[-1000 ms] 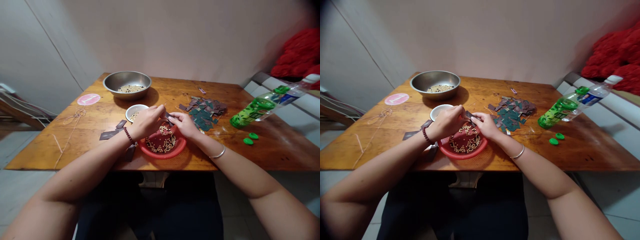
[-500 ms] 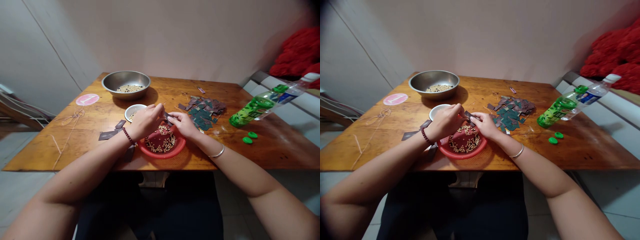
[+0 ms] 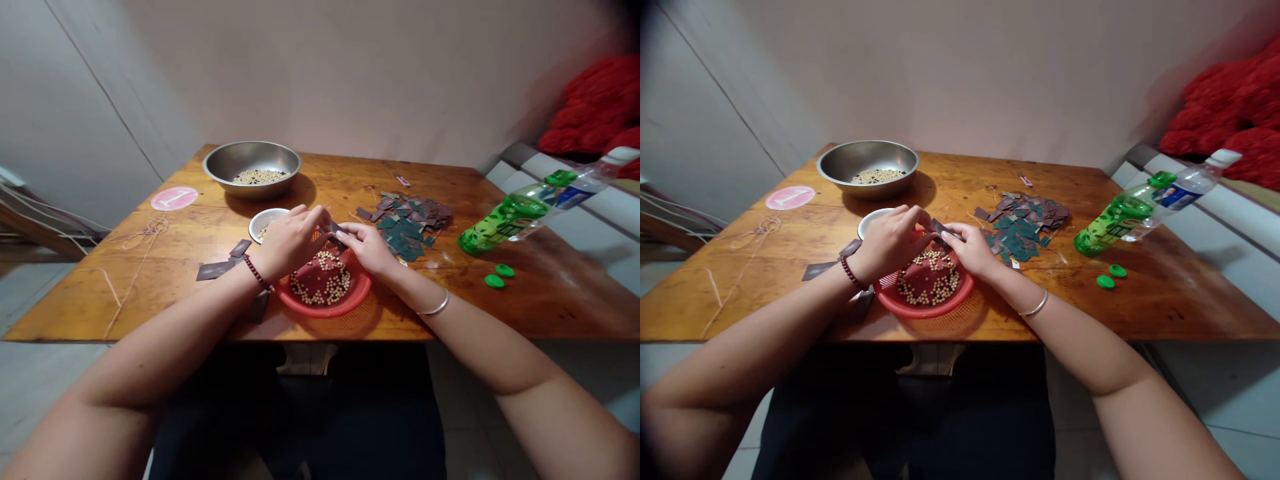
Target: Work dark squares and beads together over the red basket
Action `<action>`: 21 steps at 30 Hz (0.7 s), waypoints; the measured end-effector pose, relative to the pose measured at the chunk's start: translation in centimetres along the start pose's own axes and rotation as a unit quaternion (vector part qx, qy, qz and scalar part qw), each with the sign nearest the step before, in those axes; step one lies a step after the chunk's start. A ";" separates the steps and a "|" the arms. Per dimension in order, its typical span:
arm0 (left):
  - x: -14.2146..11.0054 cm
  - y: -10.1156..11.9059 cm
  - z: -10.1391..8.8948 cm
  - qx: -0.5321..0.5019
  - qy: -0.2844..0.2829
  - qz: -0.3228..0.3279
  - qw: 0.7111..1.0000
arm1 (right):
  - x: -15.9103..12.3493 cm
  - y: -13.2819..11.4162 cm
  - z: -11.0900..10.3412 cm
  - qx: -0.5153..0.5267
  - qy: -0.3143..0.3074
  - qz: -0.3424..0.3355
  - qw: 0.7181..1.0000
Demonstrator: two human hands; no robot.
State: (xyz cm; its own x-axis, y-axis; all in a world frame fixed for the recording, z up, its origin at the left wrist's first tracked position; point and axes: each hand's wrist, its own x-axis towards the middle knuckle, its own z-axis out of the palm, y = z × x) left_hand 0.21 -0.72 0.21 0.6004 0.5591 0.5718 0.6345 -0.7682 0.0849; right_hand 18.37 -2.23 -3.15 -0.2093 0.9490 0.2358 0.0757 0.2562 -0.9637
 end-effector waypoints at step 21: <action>-0.1 -0.2 0.1 -0.005 0.000 0.038 0.999 | 0.0 0.2 0.0 -0.023 0.003 -0.019 1.000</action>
State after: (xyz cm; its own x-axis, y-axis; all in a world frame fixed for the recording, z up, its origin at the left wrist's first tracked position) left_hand 0.10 -0.61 0.11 0.6471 0.4985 0.5769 0.5816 -0.8120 0.0493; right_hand 18.36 -2.15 -3.30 -0.2061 0.9395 0.2736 0.1119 0.3004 -0.9472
